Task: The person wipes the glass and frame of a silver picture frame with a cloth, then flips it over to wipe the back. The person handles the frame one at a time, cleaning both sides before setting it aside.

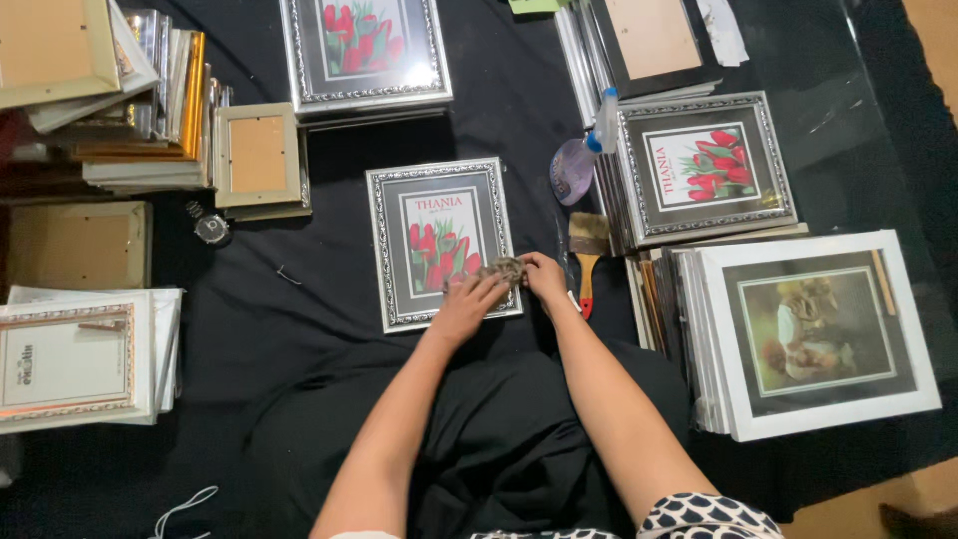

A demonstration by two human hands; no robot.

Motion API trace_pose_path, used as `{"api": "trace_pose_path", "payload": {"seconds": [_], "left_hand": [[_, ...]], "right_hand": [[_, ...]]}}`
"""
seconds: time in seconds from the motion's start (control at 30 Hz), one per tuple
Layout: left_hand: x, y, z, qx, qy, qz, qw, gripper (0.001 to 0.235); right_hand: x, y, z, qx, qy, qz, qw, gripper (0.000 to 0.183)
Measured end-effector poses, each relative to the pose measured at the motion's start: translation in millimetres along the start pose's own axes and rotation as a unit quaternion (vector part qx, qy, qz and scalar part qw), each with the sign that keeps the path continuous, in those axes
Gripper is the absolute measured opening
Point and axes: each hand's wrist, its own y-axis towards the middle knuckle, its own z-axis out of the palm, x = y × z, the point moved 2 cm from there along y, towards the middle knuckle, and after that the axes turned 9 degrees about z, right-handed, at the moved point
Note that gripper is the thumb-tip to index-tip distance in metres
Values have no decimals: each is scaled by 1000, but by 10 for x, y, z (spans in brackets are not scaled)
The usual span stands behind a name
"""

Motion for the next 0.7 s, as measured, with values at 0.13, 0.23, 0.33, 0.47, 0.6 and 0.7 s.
{"api": "trace_pose_path", "payload": {"seconds": [0.13, 0.23, 0.33, 0.47, 0.6, 0.7], "left_hand": [[598, -685, -532, 96, -67, -21, 993, 42], [723, -981, -456, 114, 25, -43, 992, 50], [291, -521, -296, 115, -89, -8, 989, 42], [-199, -4, 42, 34, -57, 40, 997, 47], [110, -323, -40, 34, -39, 50, 997, 36], [712, -1041, -498, 79, -16, 64, 995, 35]], "right_hand": [[242, -297, -211, 1, 5, -30, 1000, 25], [369, -458, -189, 30, -97, -141, 985, 43], [296, -337, -94, 11, -104, -166, 981, 52], [310, -390, -113, 5, -105, -203, 974, 56], [181, -274, -44, -14, -120, -207, 971, 61], [110, -190, -7, -16, -125, -204, 971, 62]]}}
